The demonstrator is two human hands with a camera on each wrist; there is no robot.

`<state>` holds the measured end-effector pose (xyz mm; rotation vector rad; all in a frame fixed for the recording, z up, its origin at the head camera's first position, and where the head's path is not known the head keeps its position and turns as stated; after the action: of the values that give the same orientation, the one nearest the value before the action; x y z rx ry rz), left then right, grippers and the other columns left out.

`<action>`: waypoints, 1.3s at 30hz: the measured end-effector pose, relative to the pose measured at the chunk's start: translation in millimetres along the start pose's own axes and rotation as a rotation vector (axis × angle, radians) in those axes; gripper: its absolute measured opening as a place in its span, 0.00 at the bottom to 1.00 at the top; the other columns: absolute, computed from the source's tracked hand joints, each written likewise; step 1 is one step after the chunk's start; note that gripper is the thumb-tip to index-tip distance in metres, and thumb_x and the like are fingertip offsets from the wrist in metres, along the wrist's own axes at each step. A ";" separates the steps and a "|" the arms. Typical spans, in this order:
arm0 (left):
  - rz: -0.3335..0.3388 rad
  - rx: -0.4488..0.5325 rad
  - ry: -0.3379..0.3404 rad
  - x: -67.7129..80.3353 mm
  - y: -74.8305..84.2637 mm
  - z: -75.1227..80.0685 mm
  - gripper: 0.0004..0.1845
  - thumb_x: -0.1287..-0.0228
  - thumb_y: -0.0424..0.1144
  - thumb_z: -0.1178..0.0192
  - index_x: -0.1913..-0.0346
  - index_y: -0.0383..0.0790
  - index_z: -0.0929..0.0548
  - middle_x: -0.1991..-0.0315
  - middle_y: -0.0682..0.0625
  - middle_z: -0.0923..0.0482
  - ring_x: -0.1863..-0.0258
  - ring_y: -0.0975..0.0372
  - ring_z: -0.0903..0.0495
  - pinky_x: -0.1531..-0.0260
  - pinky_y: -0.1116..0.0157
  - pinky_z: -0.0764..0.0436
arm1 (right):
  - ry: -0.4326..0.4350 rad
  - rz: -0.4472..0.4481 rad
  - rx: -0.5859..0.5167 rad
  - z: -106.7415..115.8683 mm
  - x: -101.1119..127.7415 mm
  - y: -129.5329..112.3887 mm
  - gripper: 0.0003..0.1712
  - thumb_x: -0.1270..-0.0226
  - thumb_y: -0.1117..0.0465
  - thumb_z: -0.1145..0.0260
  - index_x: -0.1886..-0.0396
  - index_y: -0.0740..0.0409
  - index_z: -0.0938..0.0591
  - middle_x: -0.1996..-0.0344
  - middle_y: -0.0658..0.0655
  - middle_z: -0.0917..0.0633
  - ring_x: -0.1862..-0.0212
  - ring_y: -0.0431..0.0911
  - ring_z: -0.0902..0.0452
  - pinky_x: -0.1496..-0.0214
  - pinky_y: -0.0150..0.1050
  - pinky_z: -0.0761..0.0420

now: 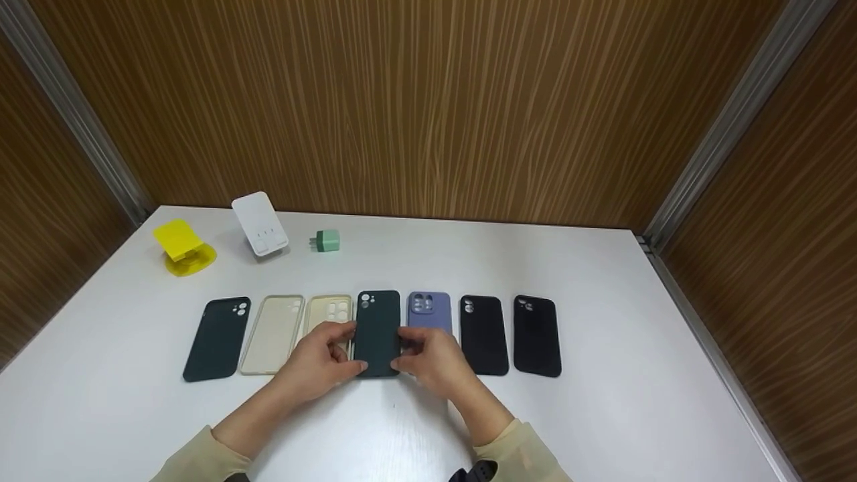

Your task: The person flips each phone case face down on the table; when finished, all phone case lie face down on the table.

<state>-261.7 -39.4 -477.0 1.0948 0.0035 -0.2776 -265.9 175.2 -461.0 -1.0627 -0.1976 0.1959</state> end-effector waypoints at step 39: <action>0.020 -0.260 -0.047 18.0 -6.4 79.9 0.35 0.47 0.39 0.17 0.36 0.32 0.17 0.44 0.41 0.20 0.61 0.58 0.23 0.57 0.60 0.21 | -0.014 0.105 -0.021 -49.7 -19.0 -46.9 0.27 0.36 0.73 0.27 0.37 0.75 0.19 0.51 0.66 0.12 0.49 0.55 0.14 0.46 0.45 0.13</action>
<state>-256.4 -116.2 -448.2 0.8293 -0.0129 -0.2768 -268.5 106.3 -444.5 -1.0934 -0.1569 0.2963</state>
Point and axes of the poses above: each hand's wrist, its own x-axis away from the middle knuckle, its own z-axis out of the back of the hand, y = z × x, the point moved 4 cm from there along -x, towards the middle knuckle
